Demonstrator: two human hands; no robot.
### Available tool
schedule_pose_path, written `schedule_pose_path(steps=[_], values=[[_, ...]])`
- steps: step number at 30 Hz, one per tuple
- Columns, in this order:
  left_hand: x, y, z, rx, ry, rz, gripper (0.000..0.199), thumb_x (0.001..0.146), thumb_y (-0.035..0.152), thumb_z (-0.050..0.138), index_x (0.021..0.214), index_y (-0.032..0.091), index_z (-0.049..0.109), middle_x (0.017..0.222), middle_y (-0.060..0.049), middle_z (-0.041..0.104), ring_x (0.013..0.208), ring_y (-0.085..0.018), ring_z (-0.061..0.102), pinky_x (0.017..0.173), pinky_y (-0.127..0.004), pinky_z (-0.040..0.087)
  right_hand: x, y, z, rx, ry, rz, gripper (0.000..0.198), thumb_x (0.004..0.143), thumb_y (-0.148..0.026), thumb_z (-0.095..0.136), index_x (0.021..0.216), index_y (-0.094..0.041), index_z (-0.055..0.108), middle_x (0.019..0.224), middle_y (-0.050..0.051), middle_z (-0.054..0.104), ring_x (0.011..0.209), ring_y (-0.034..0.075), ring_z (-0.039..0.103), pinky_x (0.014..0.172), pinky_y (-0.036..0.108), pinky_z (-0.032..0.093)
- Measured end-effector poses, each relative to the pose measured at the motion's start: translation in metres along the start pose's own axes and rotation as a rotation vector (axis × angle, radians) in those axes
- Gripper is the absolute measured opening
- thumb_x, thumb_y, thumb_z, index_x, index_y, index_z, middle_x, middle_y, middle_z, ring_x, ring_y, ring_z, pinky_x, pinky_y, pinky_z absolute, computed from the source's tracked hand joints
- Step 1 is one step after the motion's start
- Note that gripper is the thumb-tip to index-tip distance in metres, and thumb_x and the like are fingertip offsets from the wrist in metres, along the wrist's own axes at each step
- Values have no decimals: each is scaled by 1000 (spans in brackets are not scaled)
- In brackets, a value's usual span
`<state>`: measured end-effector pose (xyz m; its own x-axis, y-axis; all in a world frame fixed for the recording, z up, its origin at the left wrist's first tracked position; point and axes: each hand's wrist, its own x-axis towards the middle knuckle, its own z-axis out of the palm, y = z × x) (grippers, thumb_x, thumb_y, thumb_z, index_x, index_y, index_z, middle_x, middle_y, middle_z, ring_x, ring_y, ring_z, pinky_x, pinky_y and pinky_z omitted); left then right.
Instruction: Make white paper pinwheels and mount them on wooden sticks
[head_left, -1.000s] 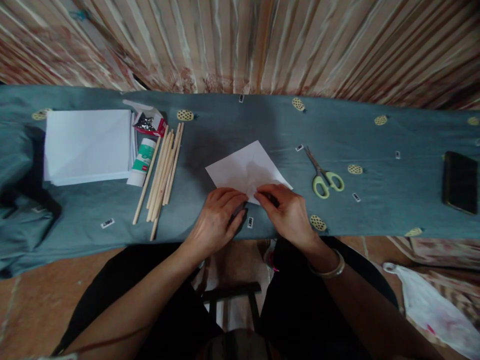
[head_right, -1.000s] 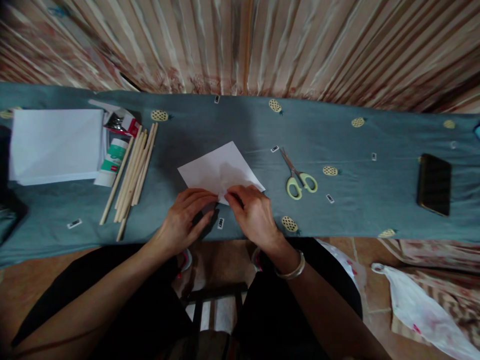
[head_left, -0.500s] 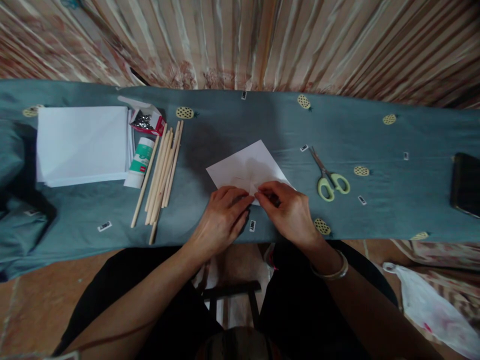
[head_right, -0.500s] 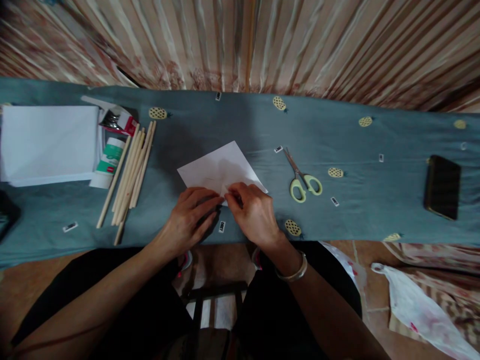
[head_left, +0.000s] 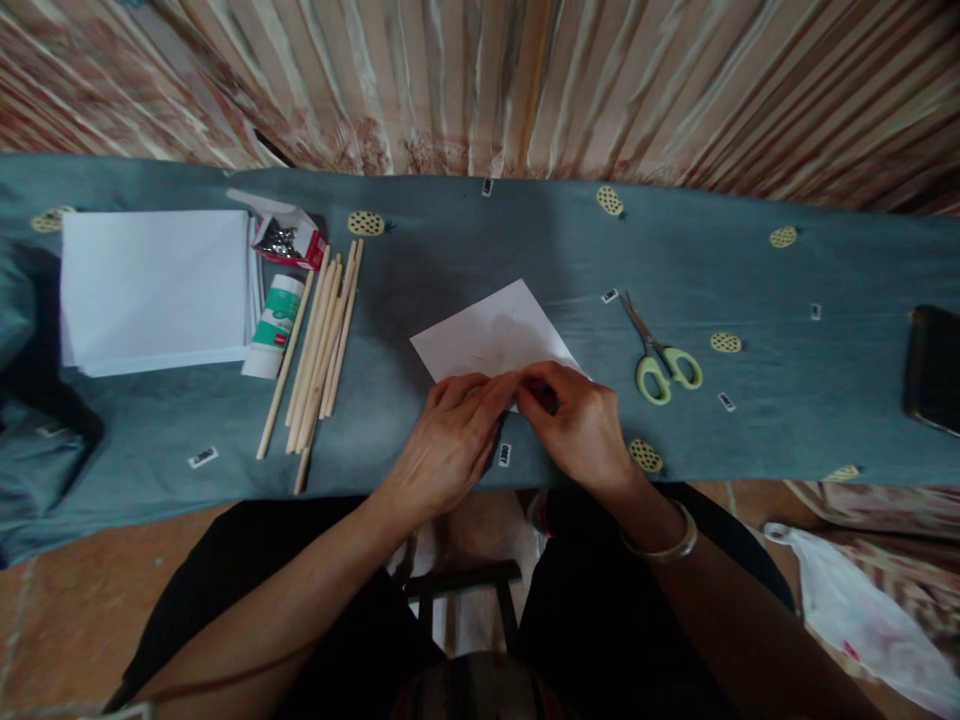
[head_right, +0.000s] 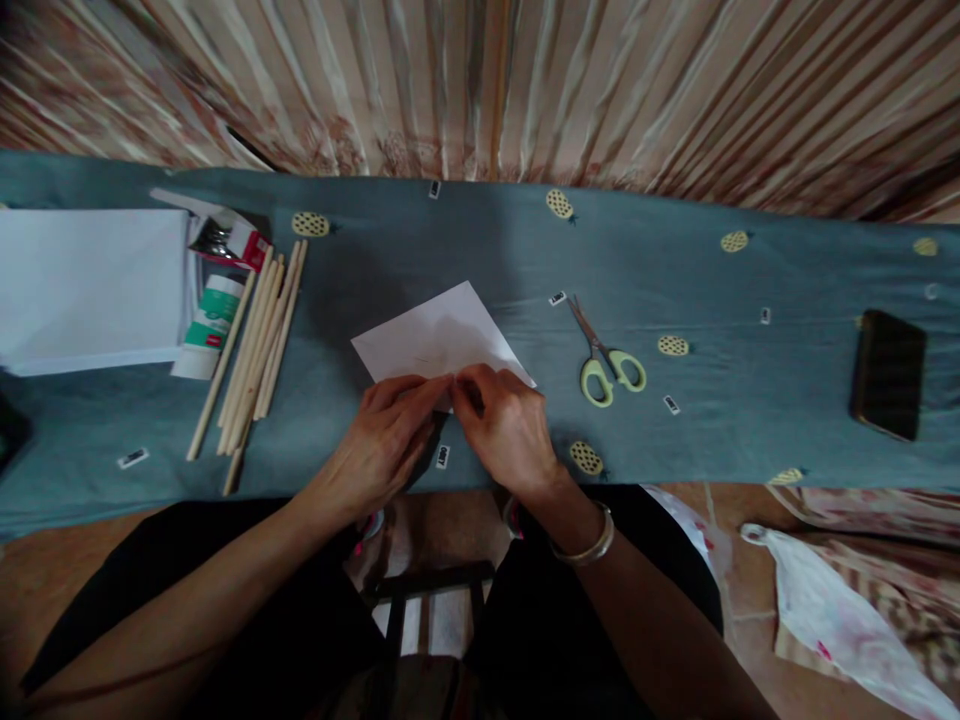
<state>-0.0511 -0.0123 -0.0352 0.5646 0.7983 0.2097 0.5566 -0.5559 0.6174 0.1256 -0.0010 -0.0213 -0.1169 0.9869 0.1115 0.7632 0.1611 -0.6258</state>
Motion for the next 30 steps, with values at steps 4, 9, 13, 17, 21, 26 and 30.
schedule_pose_path(steps=[4,9,13,17,21,26,30], values=[[-1,-2,3,21,16,2,47,97,16,36,144,11,35,122,-15,64,120,-27,49,98,-48,43,1,-1,0,3,4,6,10,88,-24,59,87,-19,67,82,5,74,73,18,69,69,32,54],[0,-1,4,31,19,5,51,97,15,37,147,13,30,118,-14,65,118,-28,51,96,-48,43,2,-1,0,-1,-6,18,11,89,-25,58,87,-19,67,82,4,74,73,18,69,69,32,54],[0,-1,4,42,17,9,51,97,16,38,147,13,30,115,-14,66,118,-28,51,96,-48,43,2,-2,0,-6,-12,26,8,87,-22,59,88,-19,67,82,4,74,74,19,69,70,32,54],[0,-1,5,63,12,8,50,97,16,38,146,11,31,116,-15,66,118,-28,51,96,-48,43,2,-1,1,-30,-13,15,8,88,-22,59,88,-19,66,82,4,73,73,18,69,69,31,53],[1,-1,6,76,-8,-6,51,96,16,38,147,12,30,118,-15,66,120,-29,50,97,-49,42,1,-1,2,-91,5,-45,13,91,-23,54,89,-18,66,81,5,72,72,18,67,68,31,52],[2,0,5,91,0,-1,48,95,14,39,144,11,36,114,-14,68,119,-28,51,97,-48,42,-2,-3,-2,-237,27,-193,18,94,-22,50,88,-18,66,75,6,70,74,21,63,71,34,51],[3,3,3,139,5,14,44,95,15,41,138,5,42,112,-15,69,117,-29,52,97,-46,42,-2,0,-7,-199,68,-295,23,94,-15,46,100,-14,68,100,12,73,92,24,63,87,40,52]])
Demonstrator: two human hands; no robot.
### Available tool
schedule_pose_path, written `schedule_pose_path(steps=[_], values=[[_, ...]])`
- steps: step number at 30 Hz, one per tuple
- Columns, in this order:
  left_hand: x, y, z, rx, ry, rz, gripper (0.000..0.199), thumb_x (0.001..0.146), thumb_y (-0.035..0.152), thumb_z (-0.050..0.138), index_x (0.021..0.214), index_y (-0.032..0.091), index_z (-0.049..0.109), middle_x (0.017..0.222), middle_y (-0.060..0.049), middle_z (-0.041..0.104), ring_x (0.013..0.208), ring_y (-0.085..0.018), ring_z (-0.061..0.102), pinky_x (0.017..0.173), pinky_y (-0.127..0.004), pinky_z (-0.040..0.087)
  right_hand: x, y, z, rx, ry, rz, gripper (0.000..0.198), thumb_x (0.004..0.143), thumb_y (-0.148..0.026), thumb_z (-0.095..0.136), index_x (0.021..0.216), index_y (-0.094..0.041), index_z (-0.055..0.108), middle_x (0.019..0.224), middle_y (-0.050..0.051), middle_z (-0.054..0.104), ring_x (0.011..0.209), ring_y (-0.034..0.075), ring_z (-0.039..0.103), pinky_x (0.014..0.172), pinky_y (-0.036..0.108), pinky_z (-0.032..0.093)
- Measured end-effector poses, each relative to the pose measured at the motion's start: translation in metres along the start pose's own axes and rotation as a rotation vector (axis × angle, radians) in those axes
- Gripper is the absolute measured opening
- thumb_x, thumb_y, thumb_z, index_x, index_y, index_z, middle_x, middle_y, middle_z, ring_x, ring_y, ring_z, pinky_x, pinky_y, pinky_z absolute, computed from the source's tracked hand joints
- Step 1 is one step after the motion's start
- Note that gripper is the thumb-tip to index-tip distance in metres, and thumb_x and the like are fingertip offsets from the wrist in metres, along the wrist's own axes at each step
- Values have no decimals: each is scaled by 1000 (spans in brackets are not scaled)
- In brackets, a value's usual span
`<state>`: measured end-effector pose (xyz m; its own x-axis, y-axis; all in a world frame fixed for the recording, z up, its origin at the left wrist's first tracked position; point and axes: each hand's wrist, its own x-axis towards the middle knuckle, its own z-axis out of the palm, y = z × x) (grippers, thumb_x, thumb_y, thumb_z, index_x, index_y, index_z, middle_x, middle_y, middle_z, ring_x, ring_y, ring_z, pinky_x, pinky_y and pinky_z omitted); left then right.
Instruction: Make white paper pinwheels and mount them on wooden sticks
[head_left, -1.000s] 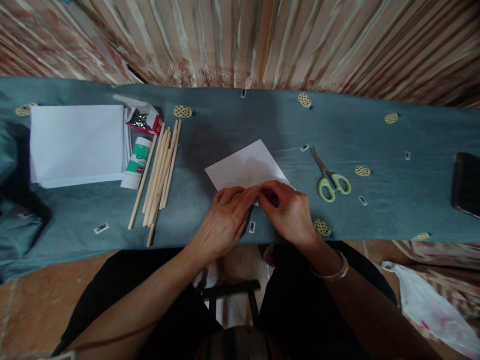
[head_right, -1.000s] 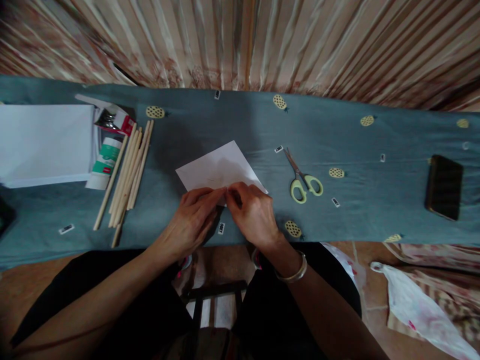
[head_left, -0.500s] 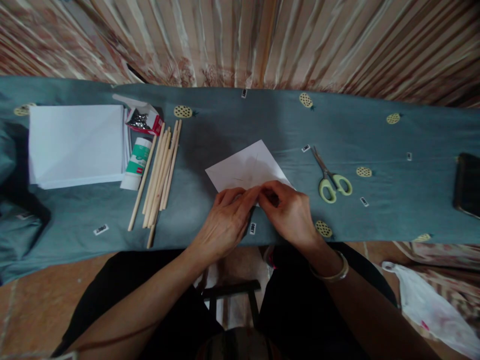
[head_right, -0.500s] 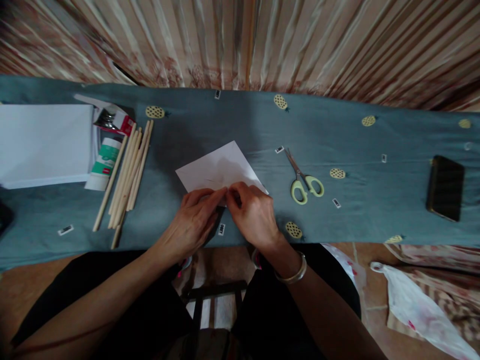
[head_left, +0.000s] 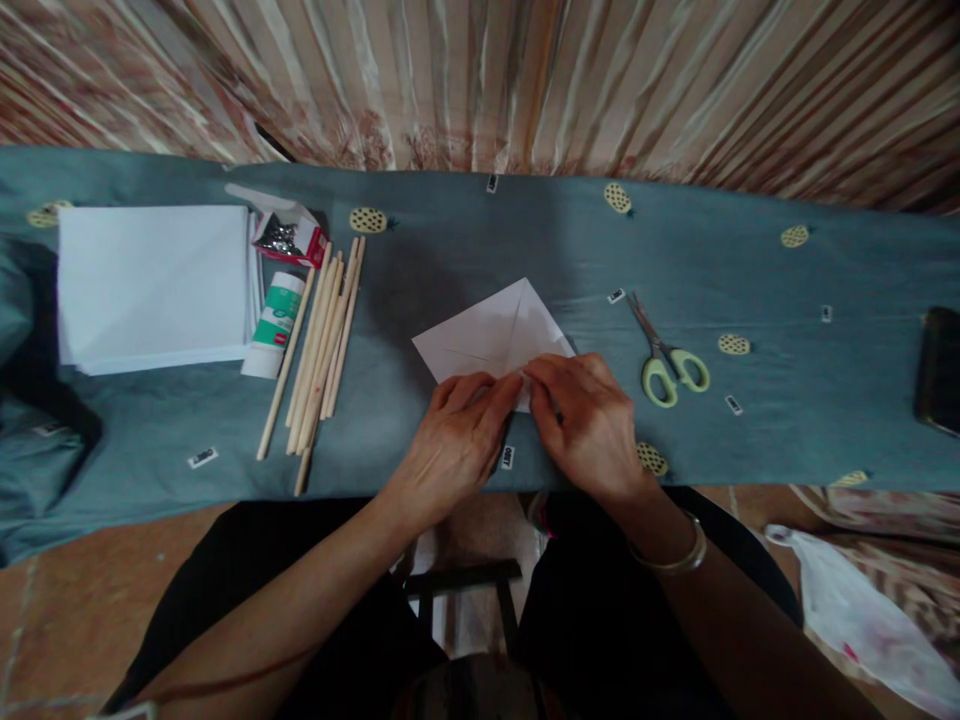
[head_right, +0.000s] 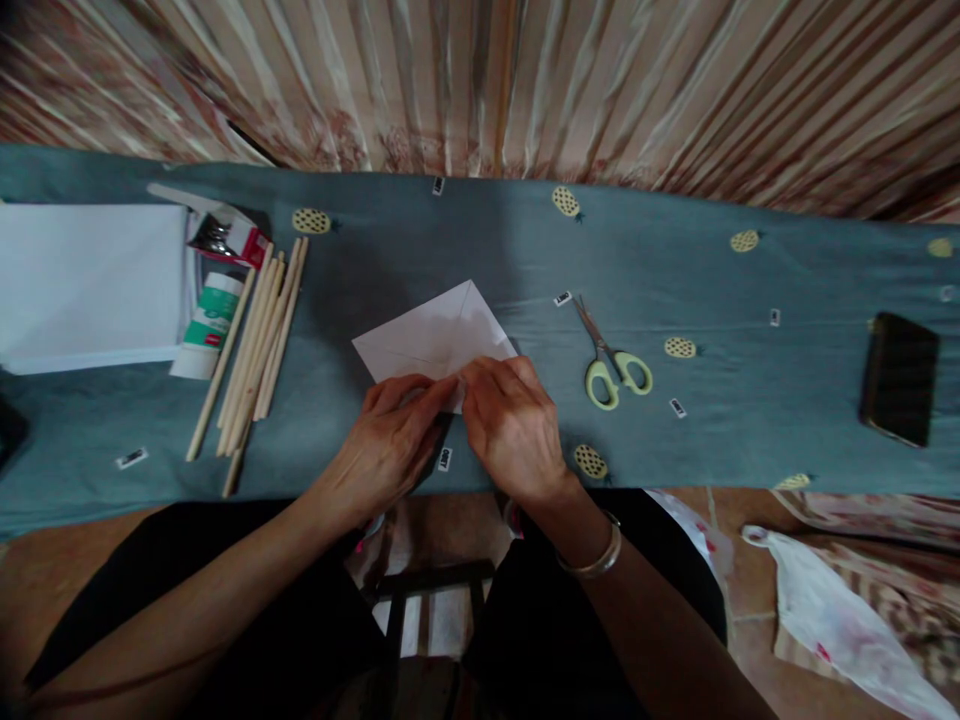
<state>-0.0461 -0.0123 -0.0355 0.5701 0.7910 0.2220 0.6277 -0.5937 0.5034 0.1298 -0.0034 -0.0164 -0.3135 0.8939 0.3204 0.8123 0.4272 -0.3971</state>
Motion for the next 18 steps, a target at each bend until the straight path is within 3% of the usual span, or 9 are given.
schedule_pose_path(steps=[3,6,18], values=[[1,2,-1,48,4,17,38,95,15,44,131,6,50,115,-15,69,116,-29,53,96,-45,41,0,4,1,74,-18,-4,29,92,-12,44,107,-16,68,123,12,65,110,26,58,96,44,51],[1,2,-2,77,8,31,34,95,16,45,127,7,54,121,-15,67,115,-30,54,96,-45,41,0,7,4,108,-48,5,33,91,-12,41,109,-19,69,133,11,58,120,27,52,102,49,48],[2,2,-2,84,-4,31,34,95,17,45,127,6,54,119,-14,69,114,-29,54,95,-45,42,6,8,8,83,-103,-12,31,92,-12,43,103,-16,71,137,12,56,126,28,48,105,47,46]])
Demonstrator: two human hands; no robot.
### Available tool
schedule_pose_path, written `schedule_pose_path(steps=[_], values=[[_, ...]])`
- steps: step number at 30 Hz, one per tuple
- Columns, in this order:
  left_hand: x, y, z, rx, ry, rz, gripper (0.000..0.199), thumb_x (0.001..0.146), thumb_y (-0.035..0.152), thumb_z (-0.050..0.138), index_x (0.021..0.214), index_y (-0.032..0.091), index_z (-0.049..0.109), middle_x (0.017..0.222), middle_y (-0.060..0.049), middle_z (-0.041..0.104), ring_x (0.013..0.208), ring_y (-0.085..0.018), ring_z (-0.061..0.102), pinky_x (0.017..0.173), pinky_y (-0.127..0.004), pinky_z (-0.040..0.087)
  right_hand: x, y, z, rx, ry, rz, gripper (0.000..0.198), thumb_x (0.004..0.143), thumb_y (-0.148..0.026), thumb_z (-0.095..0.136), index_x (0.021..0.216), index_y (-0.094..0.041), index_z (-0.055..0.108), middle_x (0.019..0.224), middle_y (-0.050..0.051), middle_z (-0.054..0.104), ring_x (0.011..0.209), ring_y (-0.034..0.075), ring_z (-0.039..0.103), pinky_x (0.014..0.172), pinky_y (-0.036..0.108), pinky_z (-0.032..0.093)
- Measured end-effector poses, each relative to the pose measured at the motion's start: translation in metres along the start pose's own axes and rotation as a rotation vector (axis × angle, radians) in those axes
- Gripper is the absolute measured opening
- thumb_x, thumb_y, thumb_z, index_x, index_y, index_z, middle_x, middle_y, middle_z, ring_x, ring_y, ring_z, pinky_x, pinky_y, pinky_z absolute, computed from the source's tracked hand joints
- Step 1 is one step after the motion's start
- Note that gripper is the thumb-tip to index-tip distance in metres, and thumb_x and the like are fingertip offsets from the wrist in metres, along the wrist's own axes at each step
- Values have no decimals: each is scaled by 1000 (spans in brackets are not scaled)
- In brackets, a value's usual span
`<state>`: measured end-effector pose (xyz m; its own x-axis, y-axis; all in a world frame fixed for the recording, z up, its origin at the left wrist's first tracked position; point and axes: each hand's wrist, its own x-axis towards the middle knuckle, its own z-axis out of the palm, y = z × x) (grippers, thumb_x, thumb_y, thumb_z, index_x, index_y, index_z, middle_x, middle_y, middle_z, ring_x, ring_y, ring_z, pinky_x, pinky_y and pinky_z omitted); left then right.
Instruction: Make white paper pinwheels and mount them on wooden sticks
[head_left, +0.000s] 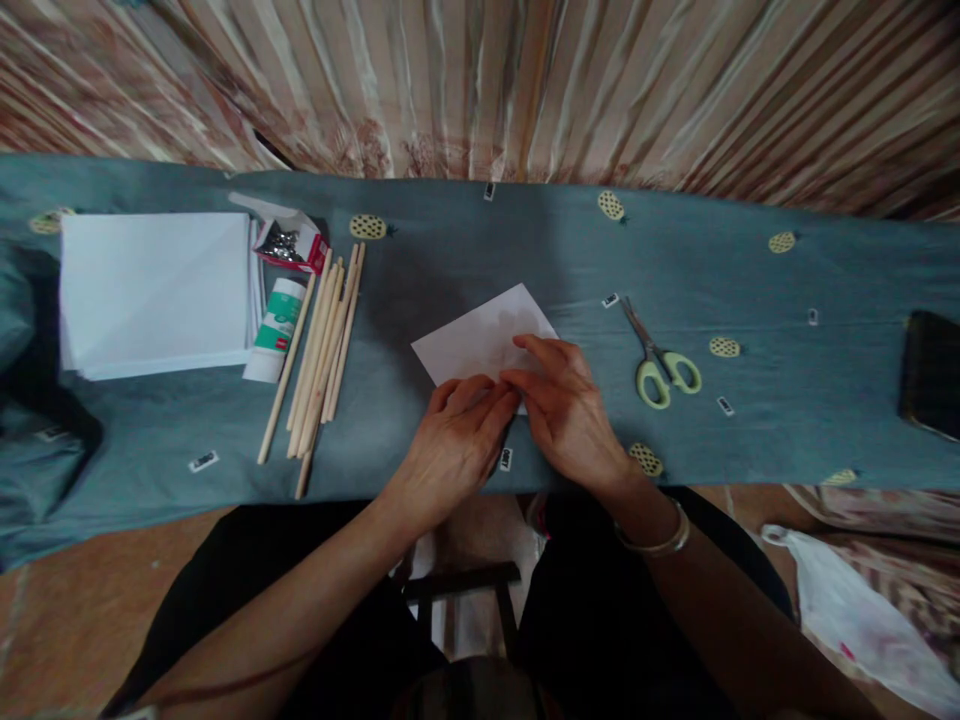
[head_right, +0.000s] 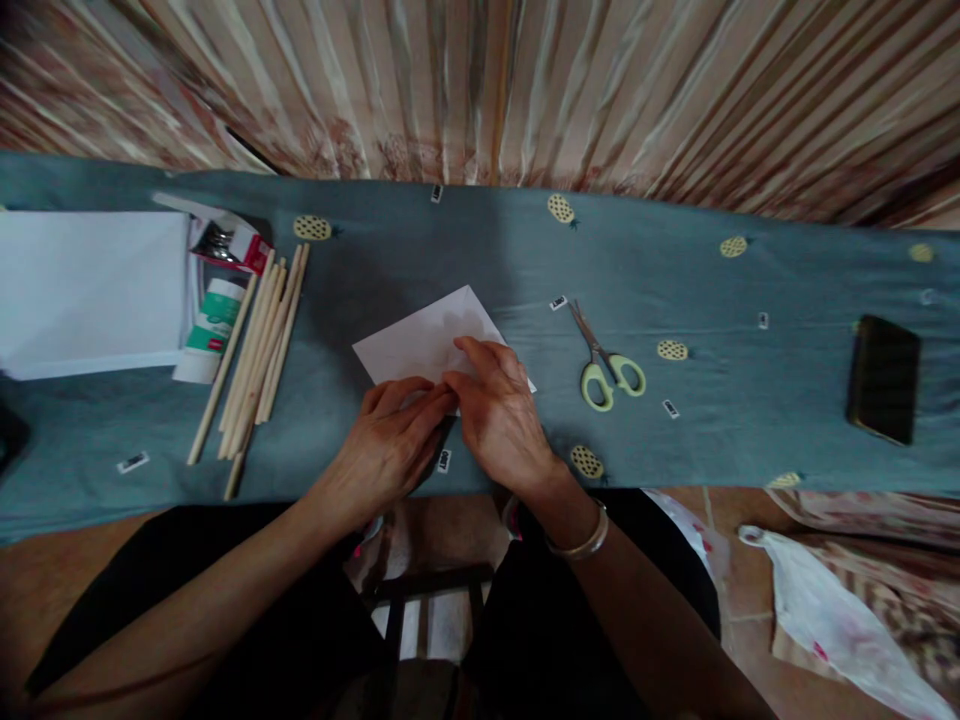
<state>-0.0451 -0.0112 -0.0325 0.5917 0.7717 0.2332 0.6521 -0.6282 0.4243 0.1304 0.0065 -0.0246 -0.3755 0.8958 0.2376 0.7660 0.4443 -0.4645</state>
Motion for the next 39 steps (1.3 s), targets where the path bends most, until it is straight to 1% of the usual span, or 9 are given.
schedule_pose_path(steps=[3,8,12,16,20,25,29,34,39], values=[[-1,-1,0,21,7,6,34,95,16,45,127,6,54,126,-14,66,116,-29,54,95,-45,42,1,9,-9,79,58,29,34,91,-13,42,111,-17,70,136,12,58,127,26,51,107,47,45],[-2,-2,-1,27,-1,-4,35,95,16,46,128,9,54,132,-12,63,119,-30,52,96,-47,41,3,36,-22,22,176,224,39,90,-15,41,121,-16,65,122,12,68,119,26,61,105,48,47],[-1,-3,-1,19,-5,-17,36,94,16,46,129,10,53,131,-12,64,120,-31,51,98,-48,39,1,49,-34,-61,132,263,32,87,-16,44,105,-17,70,117,12,70,114,28,64,104,48,48],[-2,-3,0,32,-5,-9,37,93,16,49,129,10,53,133,-12,63,119,-31,51,97,-48,39,-5,48,-44,-117,15,283,23,89,-22,50,97,-18,71,101,10,73,96,27,69,92,45,54],[-2,-2,0,42,-3,-9,35,94,16,48,128,10,54,134,-12,62,119,-31,51,98,-49,39,-7,40,-41,-245,-17,291,25,87,-35,62,99,-15,70,99,13,72,96,31,66,90,47,51],[0,0,-1,47,-2,-8,34,95,17,46,127,10,54,133,-12,63,118,-31,52,98,-48,39,-4,36,-34,-276,-22,269,14,84,-28,66,91,-16,69,95,12,71,94,30,64,85,44,50],[0,-1,0,56,-7,-8,35,95,16,46,128,10,54,133,-12,63,118,-31,52,97,-49,39,2,38,-35,-156,-12,327,4,80,-23,66,78,-19,66,86,8,71,86,26,64,81,40,49],[-1,-1,0,54,-9,-9,36,94,17,46,128,11,54,133,-13,63,119,-30,51,99,-48,39,3,39,-37,65,9,529,10,78,-27,64,70,-20,64,64,0,66,55,15,56,59,31,43],[0,-1,-1,38,-6,-16,35,94,16,45,127,10,55,132,-13,63,119,-31,52,99,-49,38,0,47,-38,382,31,545,19,80,-35,65,89,-19,67,69,0,68,58,14,59,56,28,43]])
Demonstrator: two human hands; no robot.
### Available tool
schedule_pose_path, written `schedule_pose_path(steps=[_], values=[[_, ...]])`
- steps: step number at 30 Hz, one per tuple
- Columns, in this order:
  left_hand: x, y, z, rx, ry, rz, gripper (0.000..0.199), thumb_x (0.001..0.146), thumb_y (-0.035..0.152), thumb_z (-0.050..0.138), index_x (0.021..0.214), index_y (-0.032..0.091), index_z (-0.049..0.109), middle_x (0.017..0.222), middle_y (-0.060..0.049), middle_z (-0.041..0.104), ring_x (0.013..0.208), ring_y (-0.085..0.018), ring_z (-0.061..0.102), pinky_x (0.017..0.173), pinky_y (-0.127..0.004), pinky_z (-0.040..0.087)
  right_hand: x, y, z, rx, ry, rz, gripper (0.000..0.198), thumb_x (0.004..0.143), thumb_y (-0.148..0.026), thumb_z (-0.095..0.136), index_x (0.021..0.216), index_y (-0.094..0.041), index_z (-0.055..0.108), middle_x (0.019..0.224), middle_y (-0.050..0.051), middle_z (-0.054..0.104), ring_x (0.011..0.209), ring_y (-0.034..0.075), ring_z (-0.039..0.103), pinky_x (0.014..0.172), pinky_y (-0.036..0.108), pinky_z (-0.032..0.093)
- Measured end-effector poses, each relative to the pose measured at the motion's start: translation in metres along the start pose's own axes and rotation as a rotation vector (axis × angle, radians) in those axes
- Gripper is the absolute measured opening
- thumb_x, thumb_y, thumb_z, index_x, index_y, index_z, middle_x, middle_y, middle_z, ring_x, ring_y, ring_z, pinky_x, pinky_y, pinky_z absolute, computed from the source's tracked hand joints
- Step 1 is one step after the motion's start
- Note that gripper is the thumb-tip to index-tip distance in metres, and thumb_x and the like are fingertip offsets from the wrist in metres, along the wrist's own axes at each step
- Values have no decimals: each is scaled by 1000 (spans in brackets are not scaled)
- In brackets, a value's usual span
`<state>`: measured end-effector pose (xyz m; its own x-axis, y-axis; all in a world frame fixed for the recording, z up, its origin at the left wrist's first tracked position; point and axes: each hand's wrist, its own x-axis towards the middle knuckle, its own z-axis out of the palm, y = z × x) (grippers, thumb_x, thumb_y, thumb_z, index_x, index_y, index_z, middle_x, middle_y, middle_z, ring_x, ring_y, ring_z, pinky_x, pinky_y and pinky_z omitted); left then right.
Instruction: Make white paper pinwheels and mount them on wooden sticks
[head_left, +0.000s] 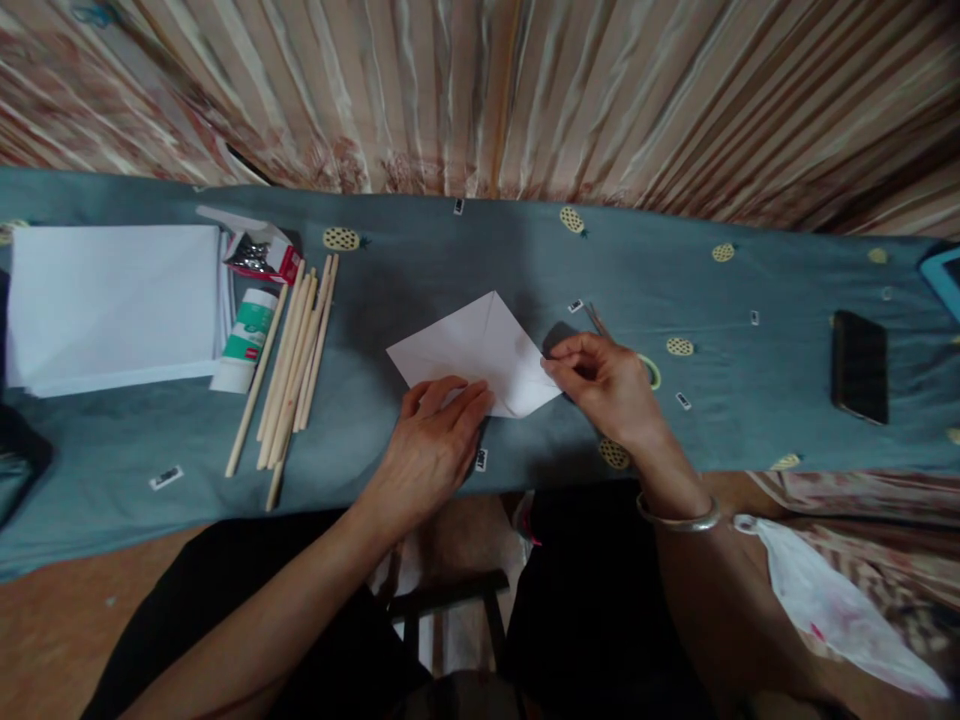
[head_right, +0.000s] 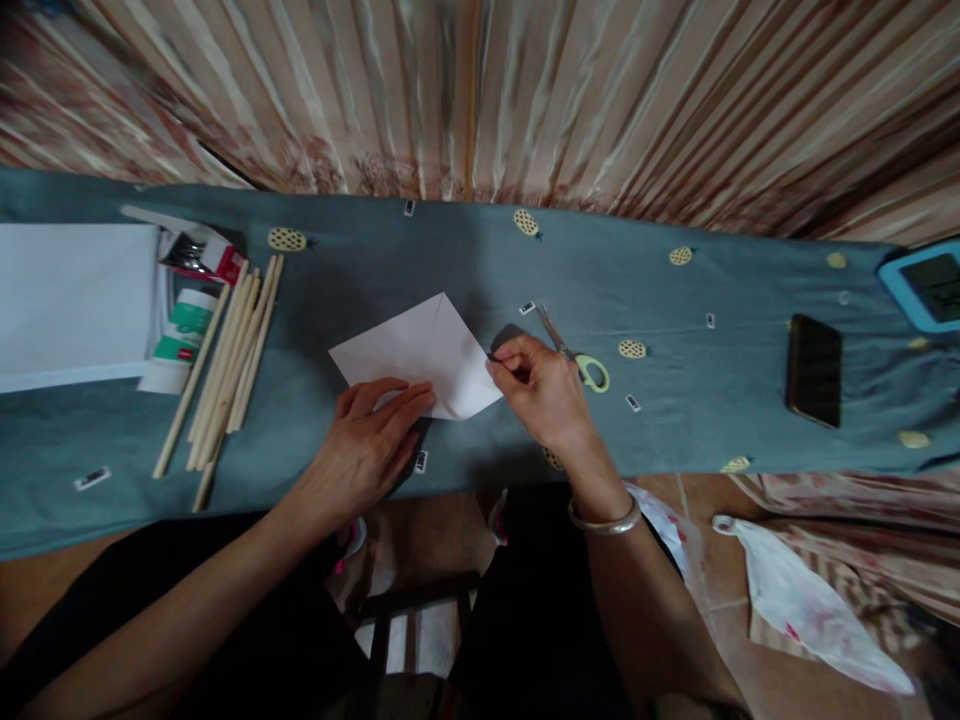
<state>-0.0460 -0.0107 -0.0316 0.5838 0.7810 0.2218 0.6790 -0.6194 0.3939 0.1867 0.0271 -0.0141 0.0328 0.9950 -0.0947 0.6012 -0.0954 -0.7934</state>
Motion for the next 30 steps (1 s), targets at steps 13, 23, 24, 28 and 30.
schedule_pose_path(steps=[13,23,24,28,30], values=[[1,-1,0,-20,-5,-5,36,93,16,46,128,10,55,131,-14,64,121,-31,52,99,-50,40,10,5,-19,192,-273,-87,25,83,-26,61,102,-25,75,100,2,76,87,16,68,83,36,56],[1,-2,0,-27,-10,-7,35,94,17,46,127,11,57,130,-14,64,121,-31,53,99,-50,40,22,5,-12,199,-271,-92,18,76,-35,73,89,-23,76,90,2,76,82,18,70,79,36,58],[1,-2,0,-29,-13,-7,36,93,17,47,127,11,56,131,-13,64,122,-31,52,99,-50,40,23,4,-11,175,-262,-112,17,77,-36,73,88,-23,76,92,2,76,84,19,70,81,37,57],[1,-1,-1,-22,-11,-2,37,91,16,50,127,10,56,132,-13,63,123,-31,52,101,-49,39,25,1,-6,18,-219,-274,12,83,-35,68,85,-24,74,116,4,70,113,23,63,101,45,48],[1,-1,-1,-18,-11,4,36,91,16,51,127,10,56,132,-13,63,123,-31,52,100,-49,39,26,-2,-3,-68,-221,-321,12,85,-34,66,85,-25,74,129,5,63,126,25,56,108,49,41]])
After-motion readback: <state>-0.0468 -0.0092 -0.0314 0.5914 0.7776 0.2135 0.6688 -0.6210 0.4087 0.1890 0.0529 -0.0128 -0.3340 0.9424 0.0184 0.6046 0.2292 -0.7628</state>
